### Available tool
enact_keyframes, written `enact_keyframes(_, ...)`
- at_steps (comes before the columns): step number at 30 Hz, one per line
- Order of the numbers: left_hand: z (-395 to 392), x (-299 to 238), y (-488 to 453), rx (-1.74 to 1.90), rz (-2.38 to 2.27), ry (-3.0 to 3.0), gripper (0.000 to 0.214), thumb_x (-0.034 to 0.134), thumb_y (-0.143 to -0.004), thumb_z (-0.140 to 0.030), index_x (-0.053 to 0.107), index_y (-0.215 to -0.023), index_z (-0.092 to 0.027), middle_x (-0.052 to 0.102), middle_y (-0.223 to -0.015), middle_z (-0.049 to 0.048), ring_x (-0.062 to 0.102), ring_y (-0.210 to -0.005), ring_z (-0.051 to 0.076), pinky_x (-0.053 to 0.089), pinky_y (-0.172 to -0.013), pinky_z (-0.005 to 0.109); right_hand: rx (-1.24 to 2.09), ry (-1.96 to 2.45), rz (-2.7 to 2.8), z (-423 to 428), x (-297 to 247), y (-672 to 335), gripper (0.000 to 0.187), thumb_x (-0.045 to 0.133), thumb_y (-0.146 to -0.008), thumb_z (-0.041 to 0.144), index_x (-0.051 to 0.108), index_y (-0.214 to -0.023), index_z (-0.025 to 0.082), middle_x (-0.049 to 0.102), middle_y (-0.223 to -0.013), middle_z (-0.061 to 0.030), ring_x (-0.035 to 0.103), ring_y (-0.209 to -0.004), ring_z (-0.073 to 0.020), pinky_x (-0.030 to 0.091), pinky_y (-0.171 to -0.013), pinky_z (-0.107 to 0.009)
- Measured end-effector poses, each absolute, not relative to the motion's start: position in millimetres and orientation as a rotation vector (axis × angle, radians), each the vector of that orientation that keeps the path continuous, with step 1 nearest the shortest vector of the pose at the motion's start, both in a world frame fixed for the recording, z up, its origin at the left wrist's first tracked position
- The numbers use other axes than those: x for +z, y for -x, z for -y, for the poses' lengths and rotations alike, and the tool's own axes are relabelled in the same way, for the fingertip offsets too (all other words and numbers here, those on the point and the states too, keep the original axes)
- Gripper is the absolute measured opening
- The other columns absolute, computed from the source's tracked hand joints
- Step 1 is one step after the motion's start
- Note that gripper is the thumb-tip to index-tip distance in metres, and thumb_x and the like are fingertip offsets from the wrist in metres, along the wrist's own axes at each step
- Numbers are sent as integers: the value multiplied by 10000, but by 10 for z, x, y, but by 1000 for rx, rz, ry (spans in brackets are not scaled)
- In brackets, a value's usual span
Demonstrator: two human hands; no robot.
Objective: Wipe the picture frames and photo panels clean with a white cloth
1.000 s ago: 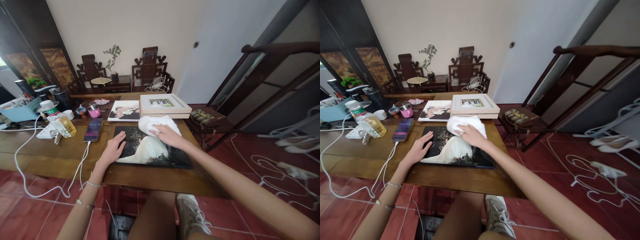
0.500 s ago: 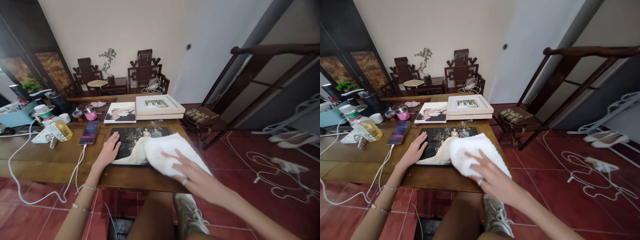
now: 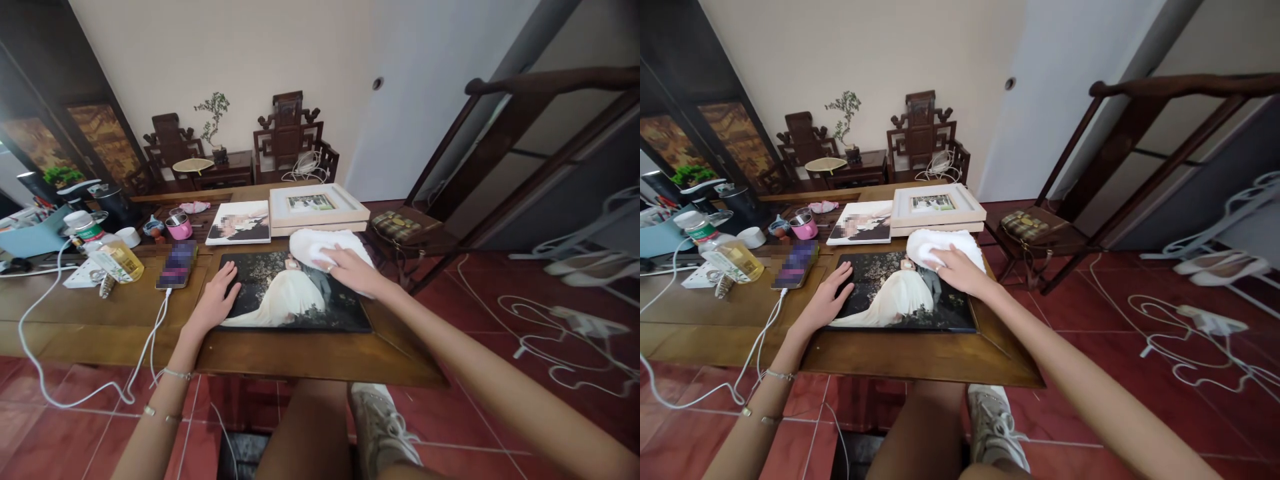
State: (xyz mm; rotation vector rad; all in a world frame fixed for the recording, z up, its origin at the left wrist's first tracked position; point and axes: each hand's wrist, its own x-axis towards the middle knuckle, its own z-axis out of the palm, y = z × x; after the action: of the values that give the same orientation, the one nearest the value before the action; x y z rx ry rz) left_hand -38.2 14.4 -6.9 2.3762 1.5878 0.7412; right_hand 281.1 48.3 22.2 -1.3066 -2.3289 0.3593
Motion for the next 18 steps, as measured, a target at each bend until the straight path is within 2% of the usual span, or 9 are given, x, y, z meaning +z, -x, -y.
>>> enact_keyframes(3,-146,-66,379,737,-1584,-2382,483,377,-929,-360,486,-1315,-91,403,-1452,164,329,-1378,236,271,-1134,446,299,1274,2388,-410,238,-2774,229,342,-903,269,514,-763,213,650,-743,-50,628,-803,-270,329,-996,-527)
enact_keyframes(4,-146,-64,378,730,-1583,-2384,479,376,-929,-357,484,-1317,-97,401,-1454,162,327,-1379,237,272,-1133,452,278,1247,2416,-322,239,-2768,224,342,-902,252,506,-756,212,659,-766,-56,631,-818,-268,309,-1012,-537)
enact_keyframes(6,-147,-59,373,721,-1583,-2387,480,375,-929,-350,481,-1318,-90,401,-1452,170,324,-1380,240,271,-1133,453,248,1197,2455,-75,235,-2772,205,351,-899,220,513,-773,213,684,-914,-86,615,-983,-291,293,-1032,-549)
enact_keyframes(8,-147,-55,367,717,-1593,-2384,484,379,-926,-348,487,-1311,-75,405,-1447,181,328,-1378,246,277,-1130,451,242,1152,2484,224,216,-2794,201,363,-896,195,537,-797,217,667,-1096,-103,516,-1189,-307,309,-1040,-548)
enact_keyframes(10,-148,-54,361,710,-1609,-2383,485,381,-923,-346,493,-1305,-70,404,-1446,184,333,-1375,251,285,-1126,453,223,1111,2495,522,177,-2824,207,387,-893,194,558,-780,218,616,-1230,-114,425,-1287,-314,344,-1032,-545)
enact_keyframes(12,-150,-56,358,704,-1615,-2390,486,379,-921,-345,499,-1300,-66,401,-1449,184,336,-1373,253,291,-1123,452,198,1041,2504,759,124,-2851,209,420,-875,184,560,-722,209,529,-1348,-125,391,-1312,-321,349,-1039,-550)
enact_keyframes(15,-154,-55,356,715,-1605,-2408,487,377,-921,-351,510,-1289,-61,407,-1443,187,341,-1370,254,288,-1126,446,194,910,2504,905,68,-2877,197,456,-834,141,553,-673,201,424,-1438,-118,400,-1309,-300,283,-1096,-539)
enact_keyframes(18,-158,-47,357,730,-1594,-2417,477,380,-920,-352,523,-1275,-69,423,-1434,184,355,-1363,252,286,-1129,445,201,918,2505,738,93,-2884,189,445,-841,136,580,-729,206,470,-1407,-108,428,-1293,-272,285,-1106,-499)
